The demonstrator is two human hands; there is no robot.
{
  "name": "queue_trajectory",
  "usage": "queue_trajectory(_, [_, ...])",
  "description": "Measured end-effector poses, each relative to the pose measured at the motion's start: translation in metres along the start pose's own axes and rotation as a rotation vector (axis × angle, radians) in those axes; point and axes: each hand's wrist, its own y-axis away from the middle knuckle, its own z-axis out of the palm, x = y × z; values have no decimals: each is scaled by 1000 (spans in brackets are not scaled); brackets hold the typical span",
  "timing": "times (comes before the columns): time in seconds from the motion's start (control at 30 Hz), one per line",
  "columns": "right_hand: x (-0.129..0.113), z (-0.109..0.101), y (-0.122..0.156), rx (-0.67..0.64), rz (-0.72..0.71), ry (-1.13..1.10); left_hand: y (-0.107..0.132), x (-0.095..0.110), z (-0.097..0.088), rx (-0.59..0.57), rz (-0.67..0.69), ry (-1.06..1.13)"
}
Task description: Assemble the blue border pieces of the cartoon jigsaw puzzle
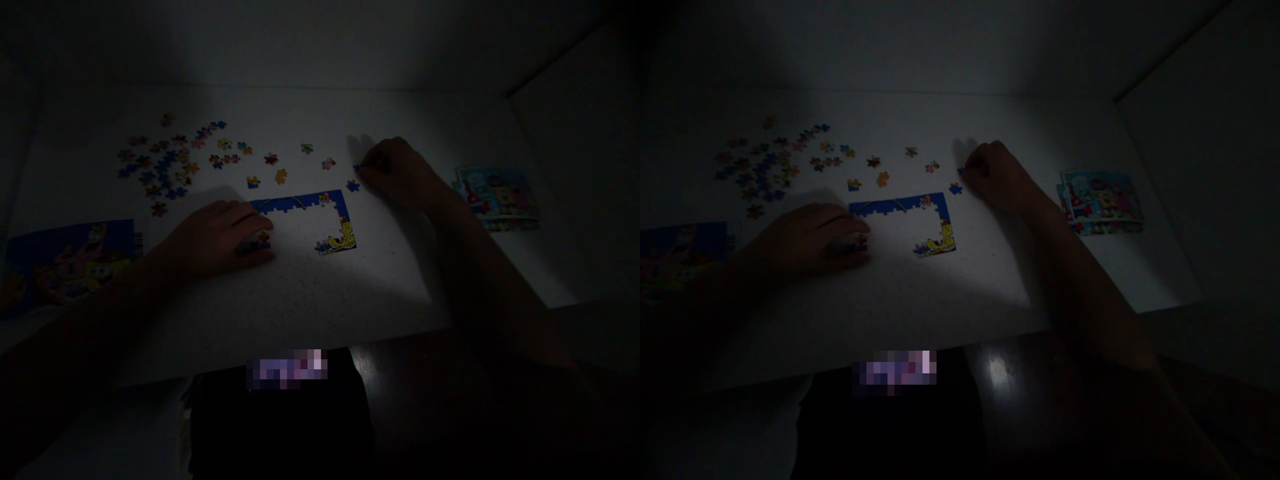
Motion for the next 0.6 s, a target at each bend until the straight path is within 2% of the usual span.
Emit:
queue_trajectory(0.3, [2, -6, 0, -70, 18, -19, -3, -1, 1, -59, -33, 39])
queue_trajectory(0.43, [0, -7, 0, -55, 8, -45, 0, -5, -3, -62, -68, 73])
queue_trajectory(0.53, [-7, -10, -2, -93, 56, -57, 1, -6, -5, -71, -67, 70])
queue_trajectory(0.6, [-15, -19, 0, -141, 102, -79, 1, -4, -6, -84, -49, 73])
